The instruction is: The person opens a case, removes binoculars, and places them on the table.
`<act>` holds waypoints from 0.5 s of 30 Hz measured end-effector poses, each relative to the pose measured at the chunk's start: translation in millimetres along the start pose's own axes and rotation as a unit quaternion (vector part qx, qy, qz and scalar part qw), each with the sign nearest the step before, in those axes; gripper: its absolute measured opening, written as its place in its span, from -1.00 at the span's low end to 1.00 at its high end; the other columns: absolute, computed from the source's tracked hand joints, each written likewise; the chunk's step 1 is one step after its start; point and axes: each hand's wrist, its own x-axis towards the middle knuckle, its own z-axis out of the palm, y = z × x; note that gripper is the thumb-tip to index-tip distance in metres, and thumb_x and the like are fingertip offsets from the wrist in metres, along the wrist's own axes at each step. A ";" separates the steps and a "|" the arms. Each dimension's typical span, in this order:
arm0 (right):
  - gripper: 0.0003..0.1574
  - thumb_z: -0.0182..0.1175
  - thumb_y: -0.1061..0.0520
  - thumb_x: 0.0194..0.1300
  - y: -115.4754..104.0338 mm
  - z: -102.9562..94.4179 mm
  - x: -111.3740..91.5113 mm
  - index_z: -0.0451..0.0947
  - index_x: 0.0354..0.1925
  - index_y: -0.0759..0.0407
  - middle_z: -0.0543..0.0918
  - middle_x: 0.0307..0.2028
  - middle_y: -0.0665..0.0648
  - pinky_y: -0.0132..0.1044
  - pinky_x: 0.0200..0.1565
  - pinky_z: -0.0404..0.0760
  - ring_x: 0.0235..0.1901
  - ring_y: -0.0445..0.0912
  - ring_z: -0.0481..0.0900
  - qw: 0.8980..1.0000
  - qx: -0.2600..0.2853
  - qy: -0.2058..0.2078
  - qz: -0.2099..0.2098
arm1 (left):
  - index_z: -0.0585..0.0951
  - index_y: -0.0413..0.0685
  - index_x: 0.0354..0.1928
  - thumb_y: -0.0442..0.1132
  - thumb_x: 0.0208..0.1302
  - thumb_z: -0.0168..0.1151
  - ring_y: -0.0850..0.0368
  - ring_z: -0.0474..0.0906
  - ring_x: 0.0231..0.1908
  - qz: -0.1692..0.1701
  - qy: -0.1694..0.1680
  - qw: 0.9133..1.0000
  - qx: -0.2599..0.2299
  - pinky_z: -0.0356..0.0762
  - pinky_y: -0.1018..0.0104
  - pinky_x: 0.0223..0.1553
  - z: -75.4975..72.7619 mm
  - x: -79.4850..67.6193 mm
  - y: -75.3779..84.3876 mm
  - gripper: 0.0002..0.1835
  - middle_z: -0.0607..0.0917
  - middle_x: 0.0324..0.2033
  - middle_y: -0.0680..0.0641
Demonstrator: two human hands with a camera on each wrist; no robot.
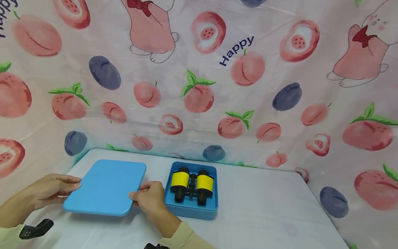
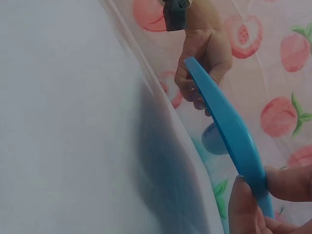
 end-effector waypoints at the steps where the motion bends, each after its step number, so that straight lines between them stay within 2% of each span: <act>1: -0.74 0.51 0.26 0.19 0.3 0.5 0.6 0.63 -0.20 0.26 0.69 -0.43 0.12 -0.28 -0.34 0.80 -0.57 -0.15 0.71 1.000 -0.002 0.003 0.000 | 0.72 -0.23 0.11 -0.26 0.46 0.30 0.16 0.67 -0.23 0.001 0.000 1.000 0.002 0.78 0.26 -0.14 0.1 1.2 0.0 -0.72 0.78 -0.27 0.11; 11: -0.75 0.53 0.25 0.17 7.1 13.0 2.0 0.60 -0.29 0.21 0.64 -0.44 0.11 -0.32 -0.37 0.77 -0.56 -0.14 0.69 0.999 -0.038 0.016 0.030 | 0.78 -0.16 0.00 -0.27 0.44 0.31 0.18 0.65 -0.28 -0.019 0.002 1.000 0.005 0.76 0.29 -0.18 -2.7 1.8 -9.1 -0.80 0.78 -0.32 0.12; 15: -0.74 0.53 0.24 0.17 10.6 16.1 2.8 0.60 -0.28 0.19 0.64 -0.43 0.11 -0.33 -0.36 0.77 -0.55 -0.14 0.69 0.998 -0.050 0.015 0.041 | 0.77 -0.19 0.00 -0.28 0.43 0.32 0.19 0.65 -0.29 -0.022 0.008 1.000 0.011 0.77 0.30 -0.18 -2.5 3.3 -12.2 -0.79 0.77 -0.33 0.13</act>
